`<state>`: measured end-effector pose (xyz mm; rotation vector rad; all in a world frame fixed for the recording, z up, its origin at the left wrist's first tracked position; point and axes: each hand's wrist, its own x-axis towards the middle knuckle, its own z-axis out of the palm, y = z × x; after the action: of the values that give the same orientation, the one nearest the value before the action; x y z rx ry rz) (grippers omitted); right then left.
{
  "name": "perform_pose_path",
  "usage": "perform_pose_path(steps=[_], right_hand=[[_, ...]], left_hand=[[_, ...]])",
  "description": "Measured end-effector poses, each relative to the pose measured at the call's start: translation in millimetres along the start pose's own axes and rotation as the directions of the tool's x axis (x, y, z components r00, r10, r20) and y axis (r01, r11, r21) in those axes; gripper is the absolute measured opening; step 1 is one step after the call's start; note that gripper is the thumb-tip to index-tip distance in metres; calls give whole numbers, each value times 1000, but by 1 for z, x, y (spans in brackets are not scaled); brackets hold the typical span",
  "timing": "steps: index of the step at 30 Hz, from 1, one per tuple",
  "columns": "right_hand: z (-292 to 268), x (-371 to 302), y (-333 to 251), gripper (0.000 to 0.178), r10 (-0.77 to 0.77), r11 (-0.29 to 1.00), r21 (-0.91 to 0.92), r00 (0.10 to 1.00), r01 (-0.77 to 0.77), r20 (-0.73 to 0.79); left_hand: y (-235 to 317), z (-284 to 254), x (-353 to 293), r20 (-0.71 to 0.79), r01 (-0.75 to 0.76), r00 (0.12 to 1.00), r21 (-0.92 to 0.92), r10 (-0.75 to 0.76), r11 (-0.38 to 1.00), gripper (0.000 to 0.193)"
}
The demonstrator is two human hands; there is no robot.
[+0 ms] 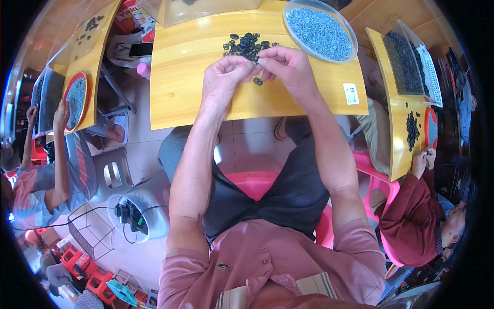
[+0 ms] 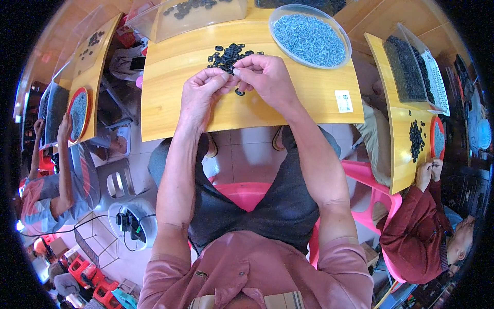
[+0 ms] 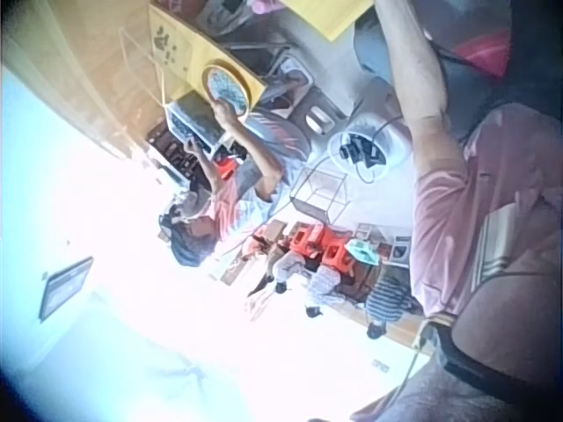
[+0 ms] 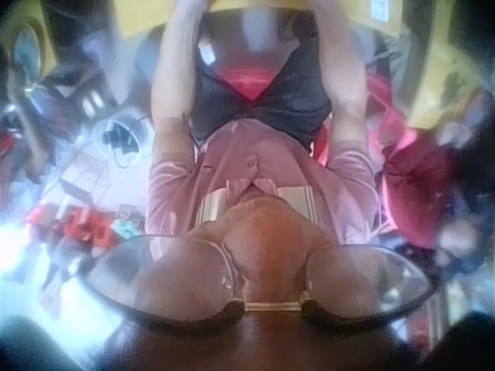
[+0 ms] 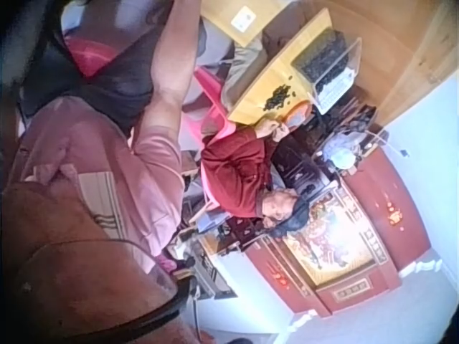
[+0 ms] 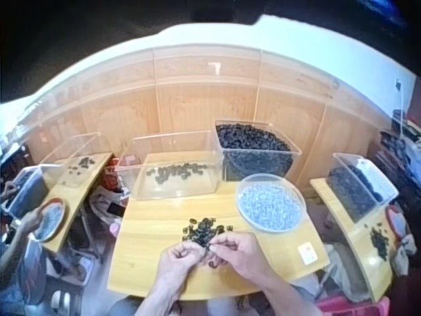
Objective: The person assembles small parts by picking pins from a dish and inserting them into black plastic components by hand on a table.
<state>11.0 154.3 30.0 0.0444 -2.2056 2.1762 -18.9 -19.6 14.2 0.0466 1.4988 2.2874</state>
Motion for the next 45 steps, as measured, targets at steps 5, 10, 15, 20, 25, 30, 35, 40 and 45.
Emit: perform_pose_path(steps=[5, 10, 15, 20, 25, 30, 35, 40, 45], right_hand=[[1, 0, 0, 17, 4, 1000, -8, 1000, -4, -4], [1, 0, 0, 17, 5, 1000, -20, 1000, -5, 8], [1, 0, -1, 18, 21, 1000, -20, 1000, -21, 3], [0, -1, -1, 19, 30, 999, -44, 1000, -30, 2], [0, -2, 1, 17, 27, 1000, -10, 1000, -27, 0], [4, -3, -2, 16, 21, 999, 29, 999, -20, -41], [7, -3, -5, 14, 37, 999, 21, 998, -36, -59], [6, -3, -3, 14, 27, 999, 20, 998, -25, -62], [6, -2, -5, 13, 49, 999, 11, 996, -48, -69]], left_hand=[[1, 0, -1, 1, -4, 1000, 16, 3, 1000, 12], [-1, -2, 1, 11, -10, 1000, 38, 10, 999, 13], [-2, -3, 1, -1, 6, 1000, 72, -6, 997, 14], [-3, -3, 1, 19, -4, 1000, 17, 4, 1000, 15], [-4, -3, 1, 35, -2, 999, -7, 2, 1000, 16], [-6, 2, 0, 30, -11, 999, -106, 14, 994, 13], [-5, 2, -1, 9, -16, 1000, -136, 17, 991, 14], [-3, 4, -2, -27, -9, 1000, -97, 6, 995, 15], [-4, 1, -1, 9, -9, 1000, -76, 10, 997, 15]])
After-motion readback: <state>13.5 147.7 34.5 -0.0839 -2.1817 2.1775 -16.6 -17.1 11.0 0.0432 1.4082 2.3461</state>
